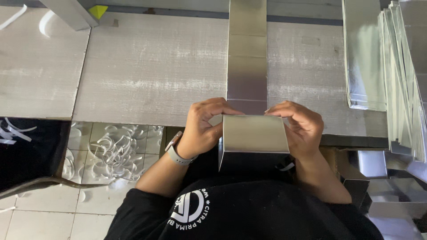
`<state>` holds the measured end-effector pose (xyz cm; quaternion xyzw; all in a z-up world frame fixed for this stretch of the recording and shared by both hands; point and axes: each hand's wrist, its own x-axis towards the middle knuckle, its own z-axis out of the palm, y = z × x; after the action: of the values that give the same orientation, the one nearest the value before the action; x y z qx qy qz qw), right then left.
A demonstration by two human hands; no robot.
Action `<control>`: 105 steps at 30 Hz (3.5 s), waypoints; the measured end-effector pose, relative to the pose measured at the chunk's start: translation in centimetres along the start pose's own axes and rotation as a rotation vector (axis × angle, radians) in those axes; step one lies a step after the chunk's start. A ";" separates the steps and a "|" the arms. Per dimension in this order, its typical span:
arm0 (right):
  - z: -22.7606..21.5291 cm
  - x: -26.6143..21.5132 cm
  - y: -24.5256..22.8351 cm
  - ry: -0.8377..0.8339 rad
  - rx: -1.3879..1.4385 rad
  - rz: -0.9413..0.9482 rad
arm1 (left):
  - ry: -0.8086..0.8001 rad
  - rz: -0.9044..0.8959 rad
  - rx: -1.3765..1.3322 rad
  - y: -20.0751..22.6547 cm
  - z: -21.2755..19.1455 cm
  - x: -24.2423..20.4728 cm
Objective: The person folds a long, flat metallic sheet into a rectangular box shape by hand. They repeatedly fold the sides up, crease the edges, and interlock the tabs to form a hollow container, repeating the process for multiple sheets.
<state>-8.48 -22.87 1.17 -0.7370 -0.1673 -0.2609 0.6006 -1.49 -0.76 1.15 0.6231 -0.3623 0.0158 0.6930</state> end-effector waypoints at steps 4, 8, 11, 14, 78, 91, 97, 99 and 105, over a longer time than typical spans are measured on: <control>-0.6 -0.4 1.6 -0.028 -0.058 0.016 | 0.007 -0.001 0.026 -1.7 -0.2 0.2; -1.1 -0.7 3.1 -0.029 0.053 0.034 | 0.010 -0.043 0.046 -2.9 -0.2 0.3; -1.0 0.1 2.2 -0.093 0.030 0.081 | 0.006 -0.082 0.042 -3.3 -0.3 0.1; -1.2 1.4 -0.1 -0.256 0.086 0.177 | -0.004 -0.121 0.055 -3.4 -0.7 0.3; -5.0 6.4 4.1 0.010 0.452 0.516 | -0.204 0.038 0.468 -3.9 0.1 0.6; -4.0 14.6 11.0 -0.160 0.114 0.629 | -0.274 0.100 0.589 -4.1 0.2 0.4; -2.9 14.1 9.7 -0.274 -0.029 0.595 | -0.246 0.181 0.633 -3.7 0.5 0.5; -3.1 13.7 9.4 -0.271 -0.139 0.600 | -0.262 0.166 0.631 -3.7 0.6 0.3; -3.1 11.0 7.8 -0.204 -0.338 0.256 | -0.234 0.140 0.680 -5.7 -0.2 -0.6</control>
<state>4.13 -28.36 1.84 -0.8649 -0.0864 -0.1309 0.4767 0.86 -1.57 -3.98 0.7893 -0.4548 0.1113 0.3972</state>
